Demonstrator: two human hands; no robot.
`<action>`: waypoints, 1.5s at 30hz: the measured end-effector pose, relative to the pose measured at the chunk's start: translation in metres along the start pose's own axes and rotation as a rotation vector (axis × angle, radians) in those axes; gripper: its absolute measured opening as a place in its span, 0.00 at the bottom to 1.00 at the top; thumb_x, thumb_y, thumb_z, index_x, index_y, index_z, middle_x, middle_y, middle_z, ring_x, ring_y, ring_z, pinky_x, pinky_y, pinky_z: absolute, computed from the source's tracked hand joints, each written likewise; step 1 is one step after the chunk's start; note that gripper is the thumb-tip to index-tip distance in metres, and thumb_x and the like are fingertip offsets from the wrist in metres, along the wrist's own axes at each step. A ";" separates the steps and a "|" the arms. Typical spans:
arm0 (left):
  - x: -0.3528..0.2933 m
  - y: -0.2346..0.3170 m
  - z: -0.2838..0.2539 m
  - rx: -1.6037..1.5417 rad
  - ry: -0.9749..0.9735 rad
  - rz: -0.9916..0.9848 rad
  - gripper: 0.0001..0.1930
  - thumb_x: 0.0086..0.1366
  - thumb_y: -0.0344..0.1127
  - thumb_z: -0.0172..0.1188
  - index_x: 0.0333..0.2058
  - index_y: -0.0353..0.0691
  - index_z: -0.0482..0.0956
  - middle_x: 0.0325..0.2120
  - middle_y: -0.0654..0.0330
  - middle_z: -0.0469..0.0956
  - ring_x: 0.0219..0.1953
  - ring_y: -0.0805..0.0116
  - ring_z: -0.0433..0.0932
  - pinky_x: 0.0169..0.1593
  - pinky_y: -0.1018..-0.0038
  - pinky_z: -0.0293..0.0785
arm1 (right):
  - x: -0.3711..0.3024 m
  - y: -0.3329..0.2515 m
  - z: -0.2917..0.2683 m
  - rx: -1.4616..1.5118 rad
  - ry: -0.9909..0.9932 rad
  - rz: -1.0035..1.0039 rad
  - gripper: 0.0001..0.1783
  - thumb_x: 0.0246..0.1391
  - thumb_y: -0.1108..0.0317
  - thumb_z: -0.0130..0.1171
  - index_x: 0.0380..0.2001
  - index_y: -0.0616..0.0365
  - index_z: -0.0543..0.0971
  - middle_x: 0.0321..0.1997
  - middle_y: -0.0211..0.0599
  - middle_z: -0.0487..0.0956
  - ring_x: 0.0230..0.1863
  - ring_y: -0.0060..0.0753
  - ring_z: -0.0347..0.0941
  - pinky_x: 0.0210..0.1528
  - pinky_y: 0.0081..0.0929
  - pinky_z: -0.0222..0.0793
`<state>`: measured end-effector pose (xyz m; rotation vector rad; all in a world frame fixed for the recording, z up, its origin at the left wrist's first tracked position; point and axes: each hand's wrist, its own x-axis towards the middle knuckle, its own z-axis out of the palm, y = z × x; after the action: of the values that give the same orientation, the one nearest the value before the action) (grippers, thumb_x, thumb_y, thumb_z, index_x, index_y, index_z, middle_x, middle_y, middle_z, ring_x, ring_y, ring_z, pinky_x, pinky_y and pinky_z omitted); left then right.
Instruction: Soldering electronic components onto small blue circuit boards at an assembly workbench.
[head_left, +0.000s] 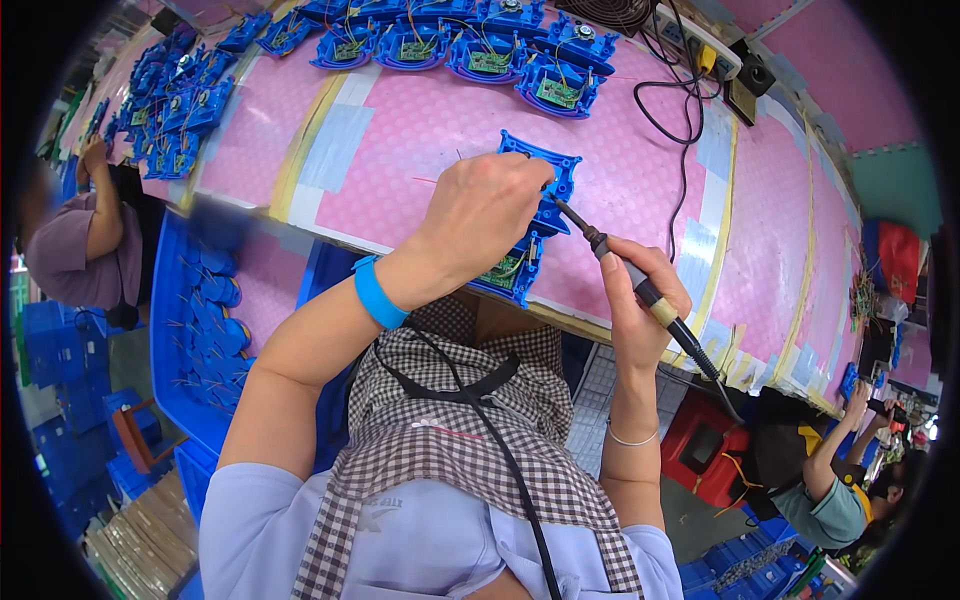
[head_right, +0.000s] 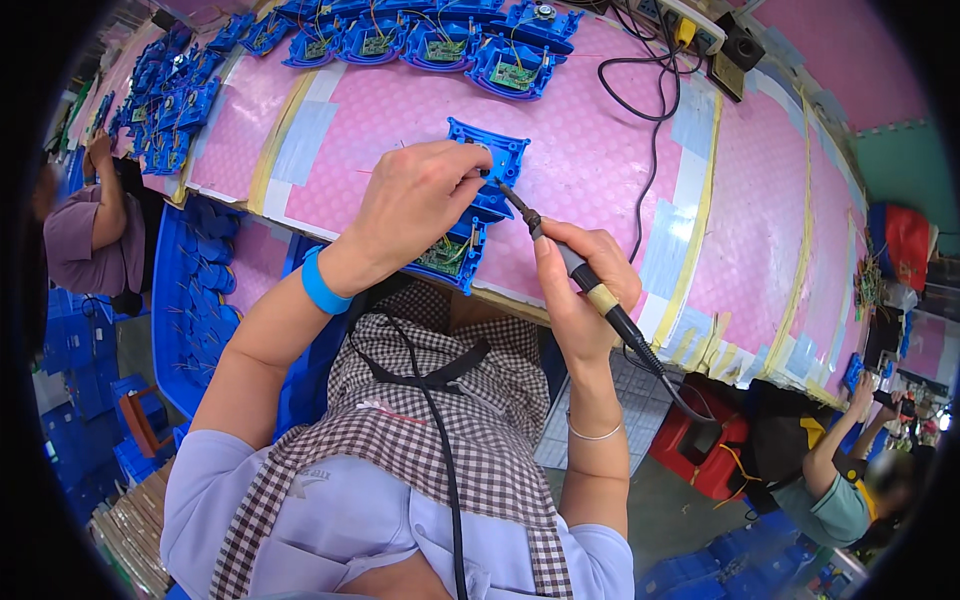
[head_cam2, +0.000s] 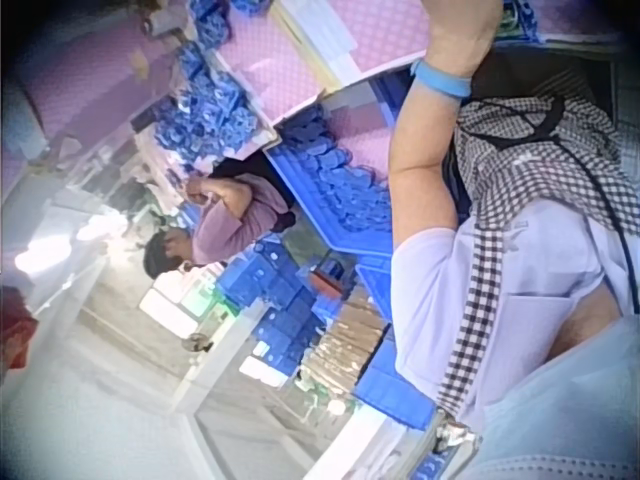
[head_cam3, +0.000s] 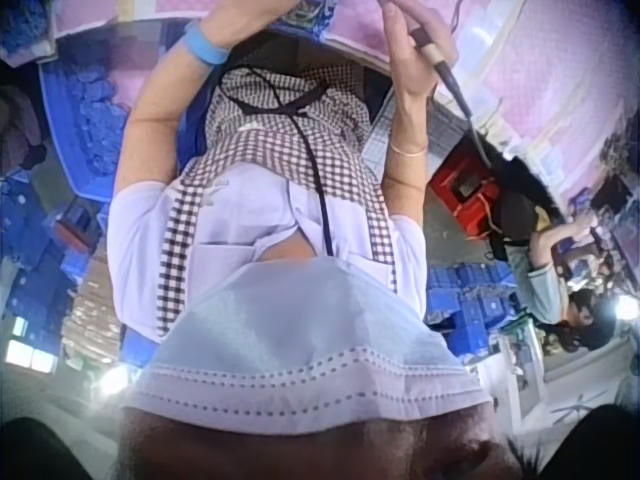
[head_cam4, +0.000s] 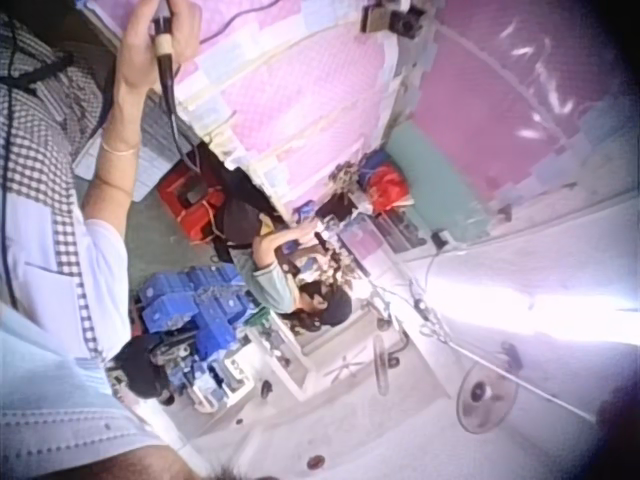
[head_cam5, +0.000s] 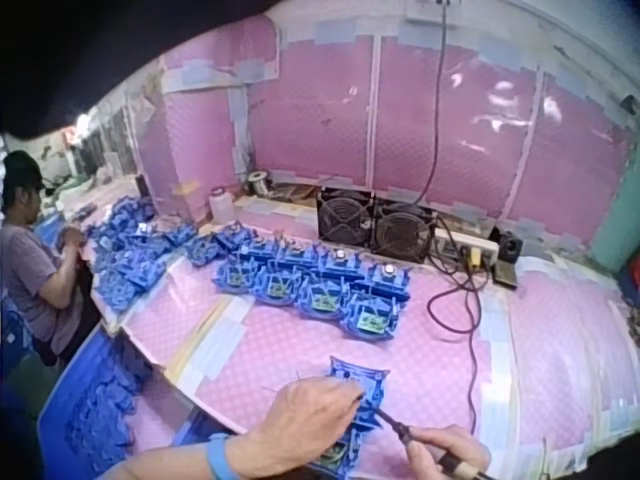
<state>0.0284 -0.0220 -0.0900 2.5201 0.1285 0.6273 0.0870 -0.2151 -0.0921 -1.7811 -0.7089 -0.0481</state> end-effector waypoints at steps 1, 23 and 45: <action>-0.001 0.001 -0.001 0.040 -0.011 -0.003 0.06 0.56 0.27 0.60 0.33 0.37 0.79 0.25 0.52 0.77 0.27 0.54 0.77 0.30 0.65 0.73 | 0.000 0.001 0.000 0.004 0.001 -0.023 0.08 0.45 0.78 0.64 0.33 0.64 0.82 0.28 0.36 0.81 0.26 0.22 0.73 0.30 0.18 0.66; -0.022 -0.002 -0.021 -0.213 0.263 -0.344 0.07 0.55 0.32 0.66 0.28 0.34 0.83 0.25 0.56 0.81 0.25 0.70 0.77 0.28 0.74 0.71 | -0.003 -0.004 -0.003 0.031 -0.003 0.053 0.07 0.50 0.77 0.62 0.35 0.65 0.81 0.28 0.32 0.78 0.28 0.19 0.69 0.32 0.16 0.62; -0.002 -0.004 -0.005 -0.068 -0.114 -0.156 0.07 0.53 0.32 0.62 0.30 0.36 0.83 0.26 0.52 0.81 0.29 0.57 0.81 0.34 0.66 0.75 | -0.003 -0.001 -0.002 0.034 0.059 -0.003 0.08 0.47 0.78 0.64 0.34 0.65 0.82 0.26 0.33 0.78 0.26 0.20 0.71 0.28 0.17 0.63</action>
<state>0.0244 -0.0166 -0.0887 2.4443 0.2549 0.4177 0.0846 -0.2178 -0.0923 -1.7396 -0.6662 -0.0891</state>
